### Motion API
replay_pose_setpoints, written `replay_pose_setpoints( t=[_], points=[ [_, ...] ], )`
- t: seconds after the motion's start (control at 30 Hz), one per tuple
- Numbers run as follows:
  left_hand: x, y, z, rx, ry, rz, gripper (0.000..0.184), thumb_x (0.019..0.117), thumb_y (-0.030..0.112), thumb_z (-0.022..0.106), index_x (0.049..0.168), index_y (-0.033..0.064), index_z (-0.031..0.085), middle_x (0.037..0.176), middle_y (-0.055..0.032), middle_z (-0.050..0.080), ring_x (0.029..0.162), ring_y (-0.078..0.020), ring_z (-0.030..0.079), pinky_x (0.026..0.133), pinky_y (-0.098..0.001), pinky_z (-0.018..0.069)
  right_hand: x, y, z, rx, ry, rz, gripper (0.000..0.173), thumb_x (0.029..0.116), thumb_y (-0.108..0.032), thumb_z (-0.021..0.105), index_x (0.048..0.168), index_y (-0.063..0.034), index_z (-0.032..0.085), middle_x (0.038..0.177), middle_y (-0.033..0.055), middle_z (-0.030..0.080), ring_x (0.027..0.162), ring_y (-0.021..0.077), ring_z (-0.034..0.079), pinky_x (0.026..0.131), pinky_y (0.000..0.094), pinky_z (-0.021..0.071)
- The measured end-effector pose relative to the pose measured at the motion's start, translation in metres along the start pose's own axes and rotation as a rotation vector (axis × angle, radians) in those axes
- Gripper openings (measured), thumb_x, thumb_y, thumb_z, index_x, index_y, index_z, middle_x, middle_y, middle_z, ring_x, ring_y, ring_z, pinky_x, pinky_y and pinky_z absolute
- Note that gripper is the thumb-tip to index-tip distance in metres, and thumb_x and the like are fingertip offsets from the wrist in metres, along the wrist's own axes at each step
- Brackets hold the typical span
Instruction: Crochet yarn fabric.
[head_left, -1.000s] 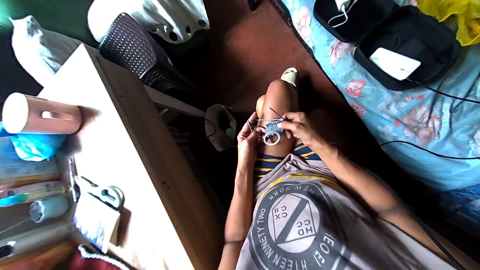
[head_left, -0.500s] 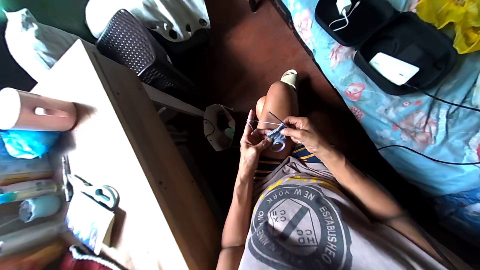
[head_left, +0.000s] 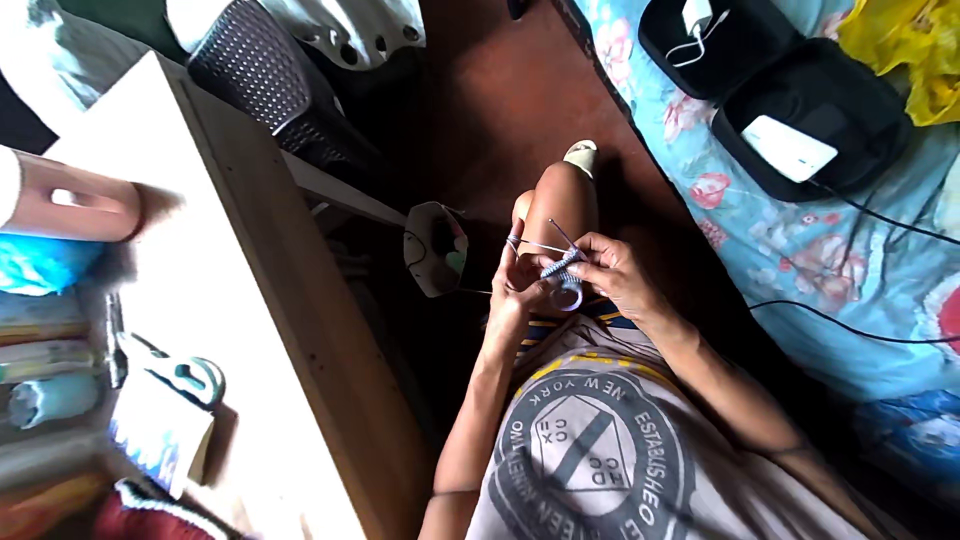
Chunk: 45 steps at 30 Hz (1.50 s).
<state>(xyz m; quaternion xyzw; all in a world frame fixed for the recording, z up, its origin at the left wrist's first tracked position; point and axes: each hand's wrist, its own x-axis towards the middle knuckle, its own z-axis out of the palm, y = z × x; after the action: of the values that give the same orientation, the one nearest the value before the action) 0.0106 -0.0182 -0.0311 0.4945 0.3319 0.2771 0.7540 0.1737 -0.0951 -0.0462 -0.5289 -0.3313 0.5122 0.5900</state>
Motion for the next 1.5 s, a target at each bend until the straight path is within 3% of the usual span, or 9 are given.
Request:
replay_pose_setpoints(
  t=[0.17, 0.3, 0.43, 0.67, 0.77, 0.93, 1.13, 1.3, 1.5],
  points=[
    [-0.003, 0.005, 0.009, 0.035, 0.112, 0.093, 0.081, 0.0892, -0.009, 0.059, 0.160, 0.0136, 0.028, 0.094, -0.0032, 0.070, 0.077, -0.0085, 0.067, 0.074, -0.0259, 0.0580, -0.005, -0.009, 0.002, 0.006, -0.069, -0.020, 0.028, 0.0904, -0.001, 0.064, 0.118, -0.0042, 0.061, 0.082, 0.0003, 0.069, 0.059, 0.0002, 0.056, 0.050, 0.0146, 0.0446],
    [-0.008, 0.007, 0.018, -0.105, 0.190, 0.079, 0.075, 0.0903, -0.010, 0.060, 0.157, 0.0125, 0.035, 0.087, -0.0034, 0.069, 0.075, -0.0094, 0.067, 0.075, -0.0274, 0.0587, -0.006, -0.018, -0.003, 0.197, -0.193, 0.105, 0.049, 0.0818, 0.000, 0.067, 0.129, -0.0091, 0.056, 0.086, 0.0018, 0.073, 0.052, -0.0028, 0.050, 0.044, 0.0121, 0.0351],
    [-0.012, 0.012, 0.021, -0.298, 0.187, -0.048, 0.069, 0.0907, -0.008, 0.058, 0.153, 0.0144, 0.042, 0.083, -0.0031, 0.068, 0.072, -0.0104, 0.068, 0.072, -0.0289, 0.0598, -0.007, -0.025, -0.011, 0.249, -0.224, 0.139, 0.054, 0.0795, 0.003, 0.057, 0.132, -0.0089, 0.054, 0.092, 0.0049, 0.075, 0.053, -0.0020, 0.054, 0.042, 0.0121, 0.0343],
    [-0.019, 0.013, 0.022, -0.473, 0.104, -0.180, 0.064, 0.0896, -0.007, 0.054, 0.149, 0.0166, 0.048, 0.074, -0.0037, 0.066, 0.064, -0.0119, 0.068, 0.065, -0.0279, 0.0605, -0.002, -0.032, -0.031, 0.226, -0.340, 0.079, 0.058, 0.0770, 0.000, 0.052, 0.135, -0.0058, 0.053, 0.081, 0.0021, 0.072, 0.054, -0.0011, 0.056, 0.043, 0.0133, 0.0388],
    [-0.022, 0.013, 0.022, -0.482, 0.072, -0.208, 0.064, 0.0871, -0.005, 0.057, 0.147, 0.0173, 0.051, 0.079, -0.0048, 0.068, 0.066, -0.0129, 0.069, 0.065, -0.0287, 0.0611, 0.001, -0.038, -0.035, 0.200, -0.389, 0.107, 0.056, 0.0764, 0.001, 0.052, 0.132, -0.0046, 0.055, 0.081, 0.0018, 0.072, 0.060, 0.0000, 0.062, 0.050, 0.0146, 0.0468],
    [-0.024, 0.016, 0.029, -0.141, 0.004, -0.101, 0.078, 0.0842, -0.003, 0.063, 0.156, 0.0135, 0.036, 0.096, -0.0024, 0.071, 0.083, -0.0116, 0.070, 0.081, -0.0313, 0.0602, 0.011, -0.043, -0.045, 0.077, -0.530, 0.165, 0.053, 0.0779, 0.005, 0.051, 0.131, -0.0008, 0.053, 0.082, 0.0009, 0.072, 0.069, 0.0029, 0.068, 0.066, 0.0206, 0.0575],
    [-0.022, 0.014, 0.034, -0.049, 0.053, -0.093, 0.074, 0.0879, -0.009, 0.059, 0.156, 0.0121, 0.037, 0.088, -0.0015, 0.073, 0.073, -0.0080, 0.069, 0.073, -0.0263, 0.0602, 0.011, -0.042, -0.039, -0.048, -0.605, 0.173, 0.051, 0.0771, 0.009, 0.053, 0.128, 0.0007, 0.055, 0.072, -0.0030, 0.064, 0.059, -0.0026, 0.056, 0.058, 0.0156, 0.0484],
    [-0.025, 0.012, 0.031, 0.108, -0.022, -0.089, 0.086, 0.0894, 0.013, 0.069, 0.161, 0.0150, 0.022, 0.111, 0.0012, 0.067, 0.089, -0.0058, 0.067, 0.082, -0.0258, 0.0583, 0.012, -0.049, -0.033, -0.168, -0.517, 0.234, 0.051, 0.0799, 0.012, 0.058, 0.130, 0.0016, 0.056, 0.065, -0.0011, 0.058, 0.052, 0.0001, 0.049, 0.052, 0.0169, 0.0426],
    [-0.022, 0.011, 0.022, -0.070, -0.032, -0.158, 0.086, 0.0856, -0.011, 0.059, 0.160, 0.0165, 0.026, 0.091, -0.0022, 0.072, 0.076, -0.0080, 0.070, 0.076, -0.0272, 0.0599, 0.013, -0.062, -0.030, -0.196, -0.596, 0.216, 0.056, 0.0774, 0.012, 0.060, 0.132, 0.0009, 0.056, 0.068, -0.0004, 0.061, 0.055, 0.0010, 0.054, 0.053, 0.0171, 0.0466]
  ],
)
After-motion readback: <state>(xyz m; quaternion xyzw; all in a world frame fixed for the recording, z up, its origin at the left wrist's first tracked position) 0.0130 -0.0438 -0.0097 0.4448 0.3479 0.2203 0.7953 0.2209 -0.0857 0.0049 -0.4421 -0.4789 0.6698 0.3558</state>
